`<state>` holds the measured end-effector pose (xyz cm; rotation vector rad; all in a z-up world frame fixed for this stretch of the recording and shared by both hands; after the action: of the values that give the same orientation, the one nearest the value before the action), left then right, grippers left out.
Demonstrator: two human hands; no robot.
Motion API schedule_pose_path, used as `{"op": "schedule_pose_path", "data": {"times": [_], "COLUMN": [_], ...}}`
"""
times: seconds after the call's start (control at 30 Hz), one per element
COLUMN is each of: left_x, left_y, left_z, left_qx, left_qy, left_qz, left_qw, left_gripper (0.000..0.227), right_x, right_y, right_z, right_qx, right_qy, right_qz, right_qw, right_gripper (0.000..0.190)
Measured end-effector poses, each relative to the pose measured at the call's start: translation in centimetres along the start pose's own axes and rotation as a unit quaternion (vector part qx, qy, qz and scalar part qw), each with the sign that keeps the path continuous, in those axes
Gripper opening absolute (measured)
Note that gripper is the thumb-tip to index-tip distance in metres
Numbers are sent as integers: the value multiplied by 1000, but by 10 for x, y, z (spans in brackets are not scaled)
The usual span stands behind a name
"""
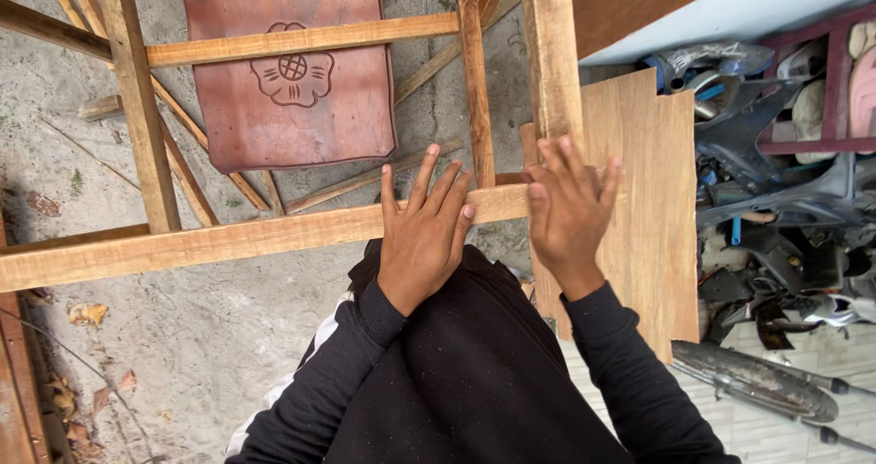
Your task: The person sands the surface of a wooden furniture frame using sandpaper, rubbing the paper along the wood with both hands.
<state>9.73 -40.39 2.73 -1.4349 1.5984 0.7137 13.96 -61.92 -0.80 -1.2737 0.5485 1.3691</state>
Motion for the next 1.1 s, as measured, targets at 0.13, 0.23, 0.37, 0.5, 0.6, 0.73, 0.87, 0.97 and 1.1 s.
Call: {"op": "schedule_pose_path", "data": {"times": [0.13, 0.23, 0.37, 0.5, 0.6, 0.73, 0.87, 0.97, 1.1], "left_x": [19, 23, 27, 17, 7, 0, -2, -19, -35], "left_y": [-4, -7, -5, -2, 4, 11, 17, 21, 33], "left_z": [-24, -23, -24, -22, -15, -1, 3, 19, 46], "left_qx": [11, -6, -28, -42, -51, -72, -64, -67, -79], "left_qy": [-12, -9, 11, 50, 9, 8, 14, -2, -21], "left_qz": [-50, -72, -56, -53, -71, -67, -58, -74, -70], "left_qw": [999, 997, 998, 996, 996, 995, 996, 995, 994], "left_gripper": [43, 41, 39, 37, 32, 32, 35, 36, 36], "right_x": [-18, -28, 0, -2, -13, -1, 14, -10, -39], "right_y": [-5, 1, -5, -1, -3, -2, -4, -18, -29], "right_z": [-29, -33, -8, 6, -10, 6, 47, 45, 44], "right_qx": [-43, -30, -38, -55, -55, -45, -82, -111, -167], "right_qy": [-6, 9, 5, -2, 17, -15, -25, 5, -14], "right_qz": [19, 8, 21, 44, 42, 60, 87, 93, 198], "right_qw": [999, 999, 999, 997, 997, 997, 993, 989, 966], "right_gripper": [44, 44, 43, 44, 44, 45, 49, 42, 61]}}
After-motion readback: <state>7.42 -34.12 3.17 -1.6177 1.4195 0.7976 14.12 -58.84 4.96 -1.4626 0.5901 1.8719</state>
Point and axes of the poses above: each hand's wrist, its own y-axis away from the middle knuckle, its own x-axis out of the palm, z = x × y, the point moved 2 cm from there along -y, towards the middle knuckle, and after that the axes turned 2 degrees about -y, right-handed, at the moved point
